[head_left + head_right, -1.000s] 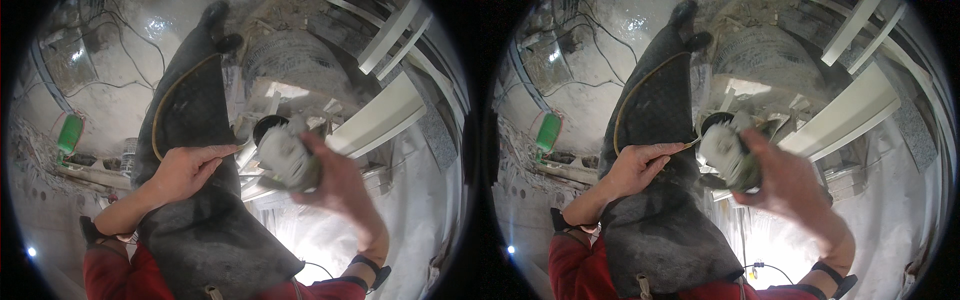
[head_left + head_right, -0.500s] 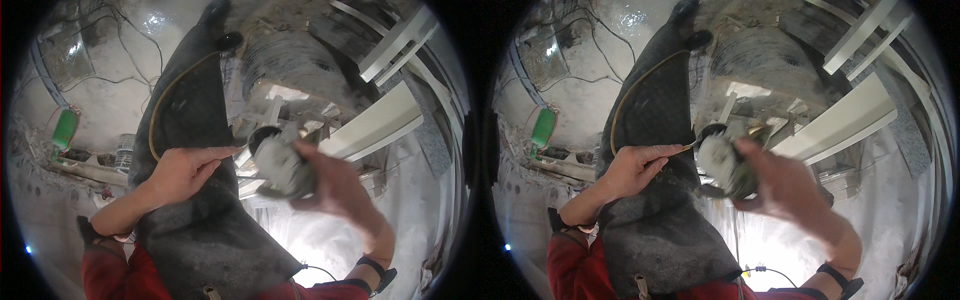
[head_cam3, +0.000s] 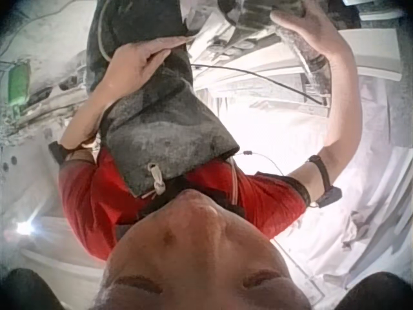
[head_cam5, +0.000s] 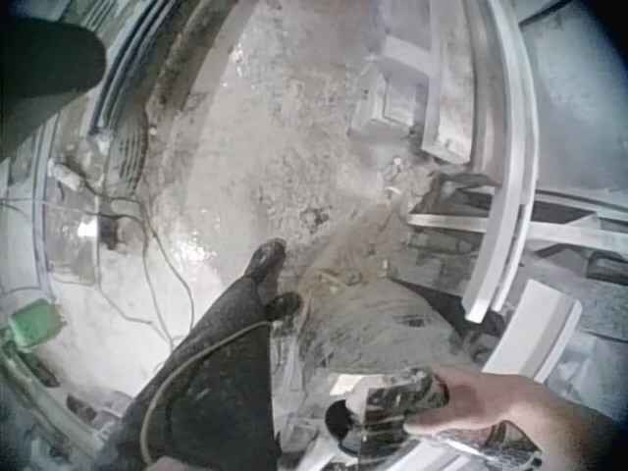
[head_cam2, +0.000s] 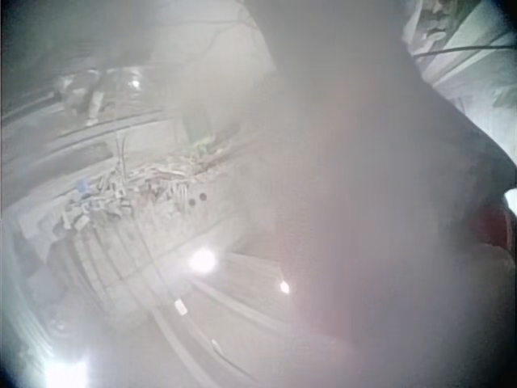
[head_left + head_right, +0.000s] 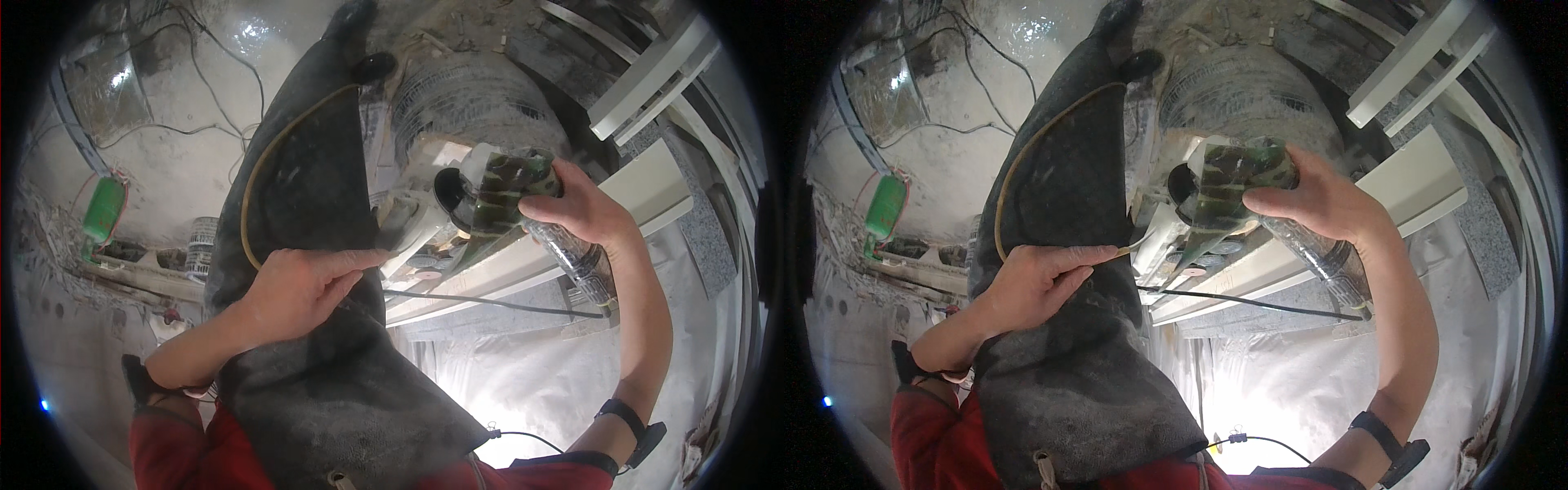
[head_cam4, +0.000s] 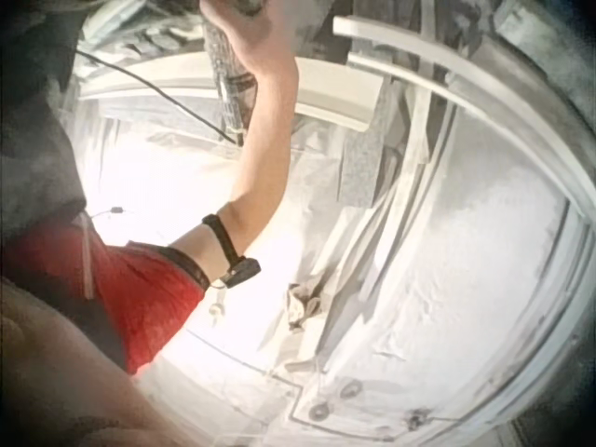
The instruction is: Grinding and polishing the edge of a stone slab using a handheld angle grinder.
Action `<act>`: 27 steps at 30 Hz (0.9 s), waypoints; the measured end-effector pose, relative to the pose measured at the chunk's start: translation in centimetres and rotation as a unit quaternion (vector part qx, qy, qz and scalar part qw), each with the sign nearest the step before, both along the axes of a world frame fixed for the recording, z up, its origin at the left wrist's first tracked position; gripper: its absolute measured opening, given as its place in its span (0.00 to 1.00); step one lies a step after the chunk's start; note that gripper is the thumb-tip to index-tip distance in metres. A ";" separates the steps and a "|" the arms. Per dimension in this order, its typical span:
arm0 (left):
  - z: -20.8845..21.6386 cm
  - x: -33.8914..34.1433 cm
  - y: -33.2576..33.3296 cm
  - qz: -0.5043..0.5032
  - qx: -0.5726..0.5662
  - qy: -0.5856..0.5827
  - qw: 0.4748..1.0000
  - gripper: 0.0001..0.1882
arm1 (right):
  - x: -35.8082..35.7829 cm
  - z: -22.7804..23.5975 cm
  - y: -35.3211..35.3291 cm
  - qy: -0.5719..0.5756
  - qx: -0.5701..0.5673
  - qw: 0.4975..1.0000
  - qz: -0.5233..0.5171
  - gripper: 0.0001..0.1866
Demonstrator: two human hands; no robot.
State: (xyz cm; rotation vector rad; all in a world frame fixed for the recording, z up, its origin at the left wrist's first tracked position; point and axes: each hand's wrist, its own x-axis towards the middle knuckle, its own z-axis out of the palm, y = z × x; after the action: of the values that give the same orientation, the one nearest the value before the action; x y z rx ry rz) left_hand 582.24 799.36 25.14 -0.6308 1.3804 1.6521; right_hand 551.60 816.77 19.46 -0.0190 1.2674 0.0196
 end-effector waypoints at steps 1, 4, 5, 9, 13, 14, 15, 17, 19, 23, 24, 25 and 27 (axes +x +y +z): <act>0.0 -0.1 0.0 0.000 0.001 0.001 1.000 0.17 | -0.1 0.9 -0.1 0.001 0.001 1.000 0.000 0.35; 0.2 0.3 0.0 0.028 -0.013 0.007 0.999 0.17 | 1.8 5.3 -1.8 0.004 -0.099 0.995 0.019 0.44; 0.2 0.7 0.1 0.051 -0.028 0.024 0.998 0.17 | 2.7 7.1 -1.7 0.021 -0.153 0.986 0.066 0.45; 0.0 0.6 -0.1 0.058 -0.029 0.011 0.998 0.17 | 7.7 11.0 -0.7 0.029 -0.267 0.906 0.326 0.49; -0.2 0.2 0.5 0.061 -0.045 0.013 0.997 0.17 | 6.8 10.2 -1.3 -0.003 -0.173 0.933 0.316 0.50; -0.2 0.2 0.6 0.060 -0.045 0.028 0.997 0.17 | 5.7 9.9 -0.2 0.052 -0.258 0.944 0.201 0.51; -0.2 0.3 0.7 0.057 -0.047 0.039 0.996 0.17 | 4.4 9.1 -1.0 0.052 -0.181 0.971 0.147 0.47; 0.1 0.3 0.7 0.050 -0.051 0.044 0.996 0.17 | 2.3 6.0 -0.7 0.066 -0.207 0.971 0.100 0.43; 0.0 0.4 0.7 0.045 -0.056 0.050 0.996 0.17 | 0.7 2.7 -1.3 -0.019 -0.018 0.999 0.032 0.37; 0.1 0.8 0.8 0.050 -0.062 0.061 0.995 0.17 | 0.5 1.3 -0.4 -0.003 0.019 0.998 -0.057 0.33; 0.1 0.9 0.8 0.057 -0.063 0.058 0.995 0.17 | 0.9 2.1 -0.2 -0.005 -0.029 0.999 -0.038 0.32; 0.2 0.7 0.5 0.057 -0.065 0.057 0.995 0.17 | 1.3 3.1 0.1 -0.007 -0.077 0.997 -0.020 0.32; 0.7 0.3 0.0 0.018 -0.035 -0.007 0.999 0.17 | 3.4 6.4 -0.9 0.078 -0.172 0.981 0.033 0.40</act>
State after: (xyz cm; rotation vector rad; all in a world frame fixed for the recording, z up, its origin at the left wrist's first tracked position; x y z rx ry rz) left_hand 582.59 799.32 25.82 -0.7100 1.4289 1.6302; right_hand 555.03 815.90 25.90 -0.3653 1.4141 -0.1434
